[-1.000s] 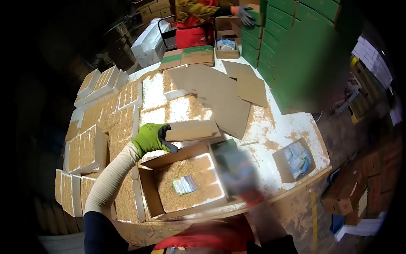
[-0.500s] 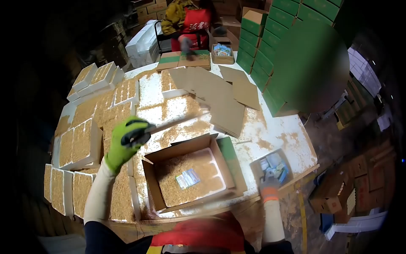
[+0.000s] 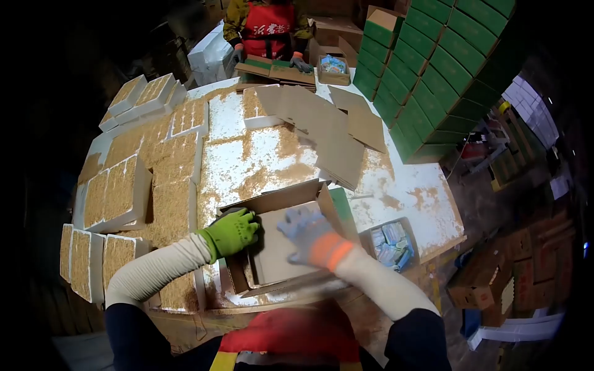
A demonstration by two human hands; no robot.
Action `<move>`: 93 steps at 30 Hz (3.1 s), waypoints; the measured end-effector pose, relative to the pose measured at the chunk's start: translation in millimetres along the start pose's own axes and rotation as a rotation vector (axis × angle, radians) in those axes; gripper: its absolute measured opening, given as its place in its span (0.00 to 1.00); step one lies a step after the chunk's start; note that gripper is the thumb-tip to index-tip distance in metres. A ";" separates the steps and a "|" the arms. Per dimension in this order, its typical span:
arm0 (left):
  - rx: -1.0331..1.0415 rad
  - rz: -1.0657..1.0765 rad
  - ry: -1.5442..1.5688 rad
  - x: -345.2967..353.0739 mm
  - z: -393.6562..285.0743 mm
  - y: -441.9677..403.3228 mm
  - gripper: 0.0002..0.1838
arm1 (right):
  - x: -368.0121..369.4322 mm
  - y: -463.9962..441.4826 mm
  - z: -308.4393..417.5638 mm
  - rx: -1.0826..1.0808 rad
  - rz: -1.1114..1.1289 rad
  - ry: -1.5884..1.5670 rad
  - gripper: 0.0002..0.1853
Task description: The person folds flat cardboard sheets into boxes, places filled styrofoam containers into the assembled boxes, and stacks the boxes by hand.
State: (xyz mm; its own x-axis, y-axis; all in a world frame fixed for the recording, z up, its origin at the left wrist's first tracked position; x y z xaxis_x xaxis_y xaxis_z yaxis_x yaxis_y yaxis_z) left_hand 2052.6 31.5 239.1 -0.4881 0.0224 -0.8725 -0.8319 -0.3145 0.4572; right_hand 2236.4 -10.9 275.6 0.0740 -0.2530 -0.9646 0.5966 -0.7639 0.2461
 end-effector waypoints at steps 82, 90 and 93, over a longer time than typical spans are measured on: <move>-0.733 -0.541 0.941 59.0 -91.8 207.7 0.36 | -26.2 37.5 -40.6 0.314 0.145 -0.446 0.40; -0.929 -0.326 0.374 -41.4 37.3 157.4 0.44 | -65.6 -84.4 -15.1 -0.003 0.013 0.175 0.33; -0.772 -0.562 0.295 -45.2 -10.6 98.1 0.46 | -73.2 -107.3 -38.0 -0.247 0.043 -0.146 0.33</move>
State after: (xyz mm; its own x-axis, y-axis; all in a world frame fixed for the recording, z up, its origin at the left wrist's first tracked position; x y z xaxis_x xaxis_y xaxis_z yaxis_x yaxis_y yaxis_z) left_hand 1995.9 -10.3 321.5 0.0959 0.1537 -0.9835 -0.4715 -0.8631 -0.1809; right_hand 2197.3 112.1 316.2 -0.0019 -0.3788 -0.9255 0.7732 -0.5875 0.2389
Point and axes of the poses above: each hand's wrist, its own y-axis away from the middle knuckle, its own x-axis out of the palm, z = x × y, the point moved 4 cm from there along -y, towards the middle knuckle, and after that the axes turned 11 degrees about z, right-handed, at the moved point
